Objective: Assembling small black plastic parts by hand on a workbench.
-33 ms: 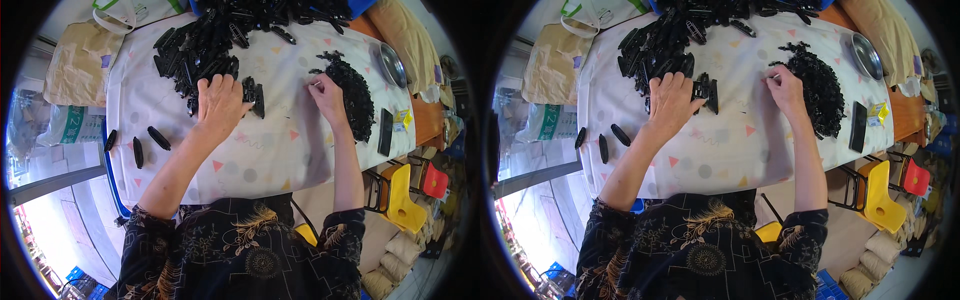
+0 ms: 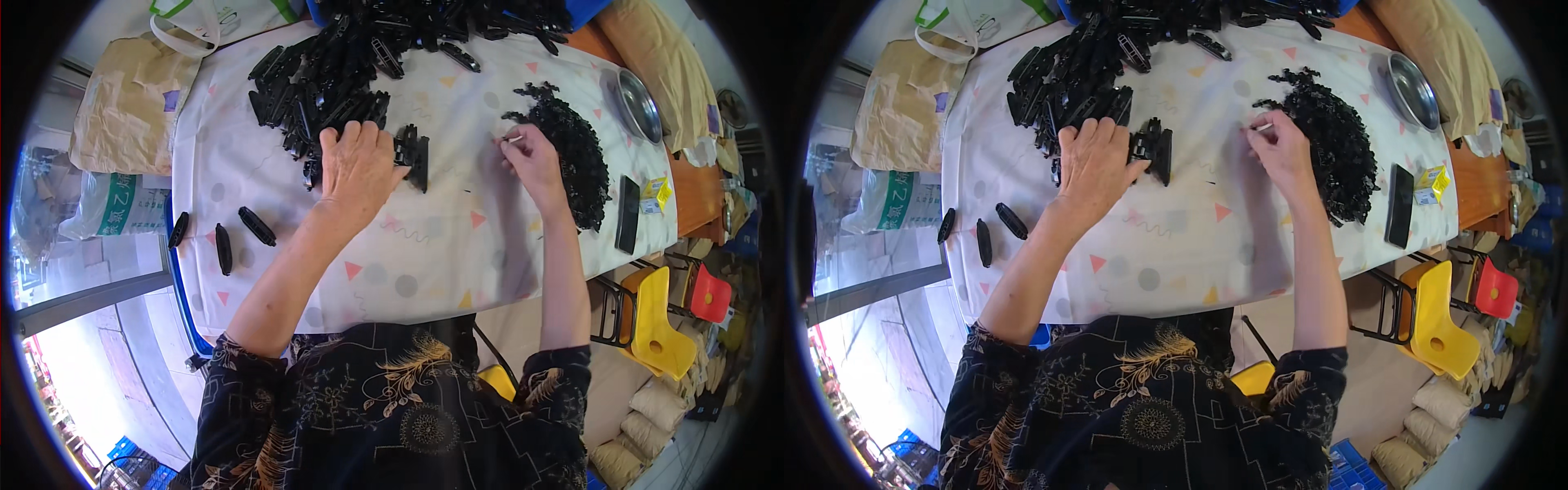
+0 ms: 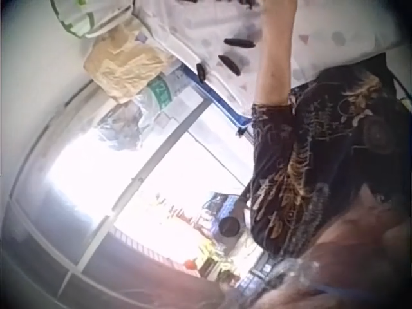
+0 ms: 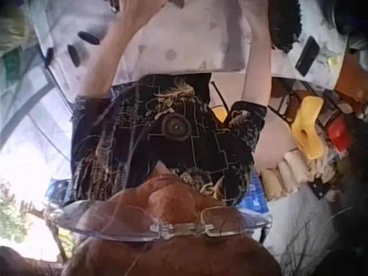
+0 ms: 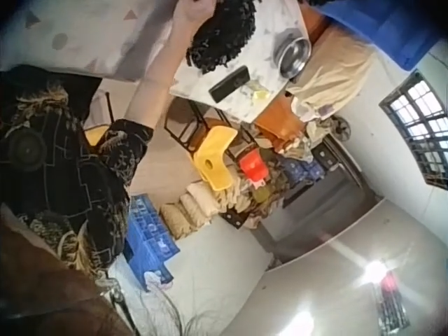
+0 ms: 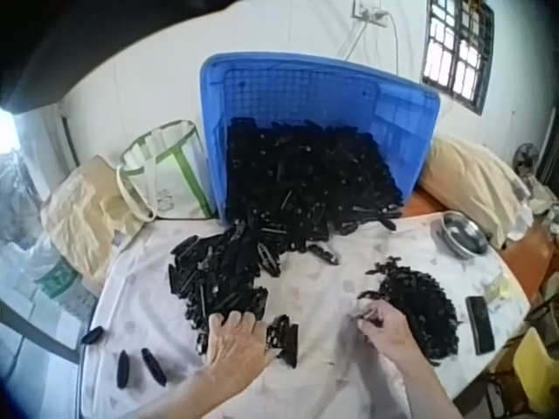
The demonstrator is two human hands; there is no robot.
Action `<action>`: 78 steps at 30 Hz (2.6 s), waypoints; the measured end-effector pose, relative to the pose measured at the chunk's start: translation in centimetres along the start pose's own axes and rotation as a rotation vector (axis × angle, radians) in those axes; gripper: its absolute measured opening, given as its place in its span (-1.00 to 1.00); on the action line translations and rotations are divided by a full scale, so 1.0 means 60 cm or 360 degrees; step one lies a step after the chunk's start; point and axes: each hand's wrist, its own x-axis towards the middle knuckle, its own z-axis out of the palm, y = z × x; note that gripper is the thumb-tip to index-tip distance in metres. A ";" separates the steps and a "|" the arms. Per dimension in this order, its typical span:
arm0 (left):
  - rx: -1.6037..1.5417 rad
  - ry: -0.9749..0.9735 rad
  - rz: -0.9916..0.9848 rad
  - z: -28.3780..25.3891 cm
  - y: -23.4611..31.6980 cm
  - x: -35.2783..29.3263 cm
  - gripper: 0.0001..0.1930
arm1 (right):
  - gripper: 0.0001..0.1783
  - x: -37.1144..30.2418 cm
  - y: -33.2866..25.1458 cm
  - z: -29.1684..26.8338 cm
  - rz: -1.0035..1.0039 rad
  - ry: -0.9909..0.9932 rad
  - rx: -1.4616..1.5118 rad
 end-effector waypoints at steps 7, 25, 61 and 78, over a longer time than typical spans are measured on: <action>0.0149 0.0021 -0.0012 0.020 0.011 -0.021 -0.85 | -0.81 -0.138 -0.059 0.019 0.0494 -0.0040 0.1556; -0.2489 -0.0285 -0.0595 -0.001 0.055 -0.101 -0.59 | -0.93 -0.209 -0.140 0.059 0.0203 -0.0164 0.1357; -0.2809 -0.0406 -0.0748 0.015 0.072 -0.102 -0.44 | -0.51 -0.144 -0.143 0.094 0.0463 -0.0641 0.1462; -0.1910 -0.0204 -0.0021 -0.003 0.054 -0.121 -0.52 | -0.70 -0.072 -0.092 0.021 -0.0153 -0.0639 0.0505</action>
